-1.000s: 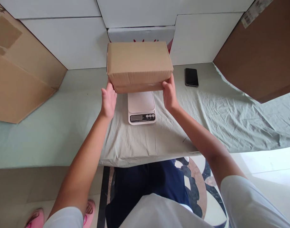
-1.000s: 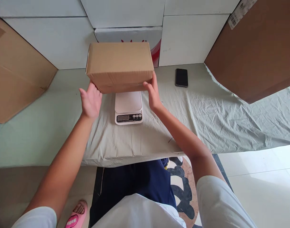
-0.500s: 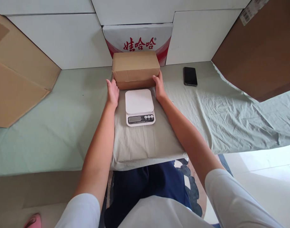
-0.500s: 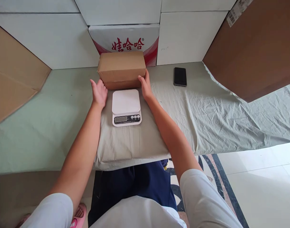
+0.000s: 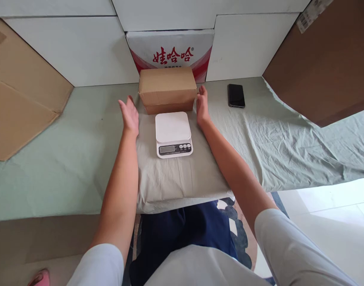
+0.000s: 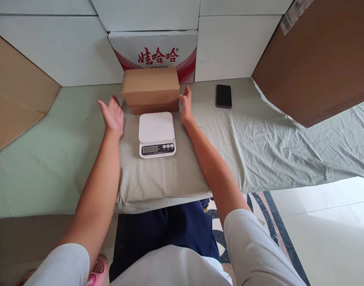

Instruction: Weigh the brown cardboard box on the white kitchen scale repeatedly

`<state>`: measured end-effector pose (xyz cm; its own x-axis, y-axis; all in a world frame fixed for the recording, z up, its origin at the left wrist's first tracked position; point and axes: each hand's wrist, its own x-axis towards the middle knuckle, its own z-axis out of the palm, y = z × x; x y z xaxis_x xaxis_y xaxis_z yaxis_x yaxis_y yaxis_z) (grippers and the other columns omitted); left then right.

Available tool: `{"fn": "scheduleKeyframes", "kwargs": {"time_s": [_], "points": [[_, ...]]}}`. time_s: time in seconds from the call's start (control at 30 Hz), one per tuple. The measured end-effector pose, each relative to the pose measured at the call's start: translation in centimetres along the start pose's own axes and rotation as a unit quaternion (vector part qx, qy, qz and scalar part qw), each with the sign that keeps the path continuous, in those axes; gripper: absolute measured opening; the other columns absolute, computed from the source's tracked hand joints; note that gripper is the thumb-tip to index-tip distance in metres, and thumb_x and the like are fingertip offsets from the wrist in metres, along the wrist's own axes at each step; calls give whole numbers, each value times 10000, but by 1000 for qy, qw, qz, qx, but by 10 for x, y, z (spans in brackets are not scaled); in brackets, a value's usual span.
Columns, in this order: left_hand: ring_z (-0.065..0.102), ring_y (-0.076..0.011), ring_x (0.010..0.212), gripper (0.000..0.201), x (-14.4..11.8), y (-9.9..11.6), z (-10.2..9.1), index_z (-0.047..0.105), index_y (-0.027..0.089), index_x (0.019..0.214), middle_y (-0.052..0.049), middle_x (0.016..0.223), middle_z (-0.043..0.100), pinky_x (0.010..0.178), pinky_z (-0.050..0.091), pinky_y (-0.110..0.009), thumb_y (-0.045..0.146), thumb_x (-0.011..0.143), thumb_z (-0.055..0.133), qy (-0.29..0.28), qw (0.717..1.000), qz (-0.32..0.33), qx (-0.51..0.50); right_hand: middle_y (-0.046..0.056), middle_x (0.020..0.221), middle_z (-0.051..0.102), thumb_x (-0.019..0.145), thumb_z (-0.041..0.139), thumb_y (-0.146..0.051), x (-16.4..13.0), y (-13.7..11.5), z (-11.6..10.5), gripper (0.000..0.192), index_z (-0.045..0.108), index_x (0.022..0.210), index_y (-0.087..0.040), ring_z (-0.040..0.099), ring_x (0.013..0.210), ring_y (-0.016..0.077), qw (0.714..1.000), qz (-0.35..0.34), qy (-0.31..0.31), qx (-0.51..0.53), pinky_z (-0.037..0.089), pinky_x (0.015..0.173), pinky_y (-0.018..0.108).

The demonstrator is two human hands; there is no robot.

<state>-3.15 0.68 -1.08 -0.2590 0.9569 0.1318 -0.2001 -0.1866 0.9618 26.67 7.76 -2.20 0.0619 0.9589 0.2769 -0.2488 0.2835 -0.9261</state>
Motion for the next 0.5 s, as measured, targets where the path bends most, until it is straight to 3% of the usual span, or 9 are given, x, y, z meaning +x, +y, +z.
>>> {"fn": "scheduleKeyframes", "kwargs": {"time_s": [0.1,0.23,0.37,0.5], "points": [[-103,-237,1695,1129,4,8,-23,235,179,1657,1,1834,93,1365,-31,-472,796,852,-260,32,999,6,8,-34,1776,274,755,499,-866,11,-2,-20,951,373,1547,-355,137,1703,220,999,16,35,5,116,1407,527],[-126,-241,1693,1131,9,14,-37,106,196,1665,30,1839,4,1374,-40,-442,797,799,-304,21,1000,-12,14,-39,1793,237,796,494,-784,18,-6,-38,896,341,1569,-358,142,1712,224,996,43,72,16,104,1407,537],[-82,-222,1699,1132,7,18,-28,91,142,1666,-4,1839,13,1387,0,-421,765,815,-319,22,999,-26,24,-31,1771,297,828,501,-713,17,-6,-39,802,381,1539,-361,207,1698,216,994,60,92,20,115,1401,542],[-45,-201,1702,1079,2,22,-12,63,104,1675,-42,1838,1,1392,26,-395,718,867,-303,13,998,-39,37,-5,1755,328,763,524,-807,14,-3,-34,877,416,1500,-344,244,1684,221,997,43,69,-10,94,1405,553]]}}
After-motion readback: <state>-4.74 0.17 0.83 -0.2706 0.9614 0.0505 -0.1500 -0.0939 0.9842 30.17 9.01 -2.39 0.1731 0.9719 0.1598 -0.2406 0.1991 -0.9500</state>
